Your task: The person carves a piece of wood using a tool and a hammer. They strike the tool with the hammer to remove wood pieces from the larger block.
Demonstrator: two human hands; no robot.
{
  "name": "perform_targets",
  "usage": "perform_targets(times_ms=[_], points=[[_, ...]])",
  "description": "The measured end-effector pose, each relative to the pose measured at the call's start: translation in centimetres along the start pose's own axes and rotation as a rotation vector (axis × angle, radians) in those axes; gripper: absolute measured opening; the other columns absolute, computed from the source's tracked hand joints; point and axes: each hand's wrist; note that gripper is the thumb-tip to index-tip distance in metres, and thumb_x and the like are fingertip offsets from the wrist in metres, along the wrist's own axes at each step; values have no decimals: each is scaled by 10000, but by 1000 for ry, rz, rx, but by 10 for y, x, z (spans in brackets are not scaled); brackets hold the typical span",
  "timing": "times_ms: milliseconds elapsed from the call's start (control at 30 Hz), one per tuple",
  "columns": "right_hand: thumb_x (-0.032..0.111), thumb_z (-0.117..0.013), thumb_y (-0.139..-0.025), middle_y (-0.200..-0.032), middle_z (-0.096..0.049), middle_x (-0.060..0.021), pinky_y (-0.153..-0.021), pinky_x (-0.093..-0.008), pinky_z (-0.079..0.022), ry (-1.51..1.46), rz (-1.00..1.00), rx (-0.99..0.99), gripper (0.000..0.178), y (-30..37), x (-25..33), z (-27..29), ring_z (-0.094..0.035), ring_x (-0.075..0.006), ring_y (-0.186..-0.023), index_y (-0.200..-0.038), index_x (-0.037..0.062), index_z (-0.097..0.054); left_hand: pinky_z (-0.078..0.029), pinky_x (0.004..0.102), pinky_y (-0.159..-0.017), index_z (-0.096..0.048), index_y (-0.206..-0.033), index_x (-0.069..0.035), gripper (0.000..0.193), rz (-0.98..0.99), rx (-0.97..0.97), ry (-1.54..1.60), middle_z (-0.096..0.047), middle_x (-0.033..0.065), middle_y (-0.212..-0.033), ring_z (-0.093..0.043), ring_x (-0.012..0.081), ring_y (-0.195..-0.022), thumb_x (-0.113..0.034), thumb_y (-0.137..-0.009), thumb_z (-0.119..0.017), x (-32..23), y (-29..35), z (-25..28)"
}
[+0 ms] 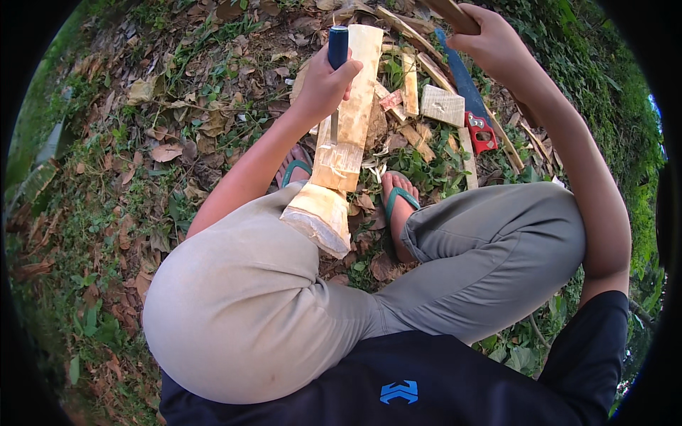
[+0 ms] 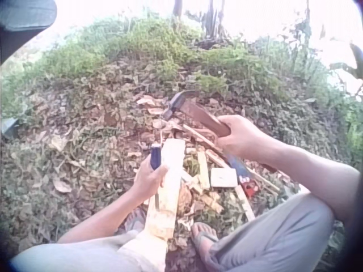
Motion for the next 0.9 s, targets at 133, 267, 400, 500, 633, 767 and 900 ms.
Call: perform_targets(times_ms=[133, 267, 400, 500, 633, 767, 900], points=[[107, -613, -774, -729, -628, -91, -659, -345, -463, -37, 29, 20, 232, 2, -3, -2, -582, -153, -714, -984, 23, -665, -386, 242, -450, -438, -910, -81, 224, -21, 4, 15, -485, -13, -571, -465, 77, -452, -165, -908, -645, 1, -3, -1], [115, -605, -791, -768, -645, -114, -674, -349, -472, -57, -4, -9, 231, 9, 9, -7, -601, -157, -747, -1001, 30, -651, -389, 243, -453, -437, -917, -76, 227, -37, 15, -14, -485, -15, -581, -460, 76, -453, -167, -910, -645, 4, -3, 0], [114, -597, -833, -811, -644, -119, -712, -351, -475, 130, 169, 21, 283, 6, -5, -17, -588, -173, -763, -1102, 27, -598, -392, 242, -457, -442, -929, -73, 226, -17, 2, -24, -480, -17, -588, -464, 74, -463, -167, -908, -647, 2, -3, -1], [133, -601, -830, -813, -657, -148, -718, -386, -477, 113, 55, -31, 221, 5, 0, -10, -633, -243, -792, -1024, 32, -636, -397, 241, -459, -448, -942, -71, 226, -25, 13, -7, -481, -16, -598, -476, 72, -479, -166, -907, -650, 3, -4, -4], [144, -611, -826, -898, -685, -172, -760, -395, -492, -7, 51, -25, 307, 13, 13, -8, -660, -268, -859, -1115, 46, -639, -406, 241, -464, -453, -948, -72, 226, -16, 8, -11, -490, -11, -617, -489, 73, -493, -167, -907, -654, 7, -3, -1], [138, -602, -826, -915, -676, -161, -775, -372, -494, 104, 51, 64, 405, 3, -4, -14, -635, -238, -843, -1215, 25, -591, -413, 242, -467, -457, -948, -71, 227, -19, 4, -23, -497, -11, -629, -491, 74, -493, -169, -905, -657, 11, -1, 2], [104, -575, -826, -802, -609, -112, -710, -373, -476, 66, 241, -36, 473, -8, -45, -32, -568, -196, -720, -1294, 40, -550, -413, 243, -467, -454, -969, -67, 228, 4, 15, -51, -496, -10, -627, -492, 75, -495, -159, -903, -653, 11, -4, 4]])
Point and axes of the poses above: each hand's wrist, its own y-axis away from the middle knuckle, its own z-axis out of the back of the hand, x = y × z
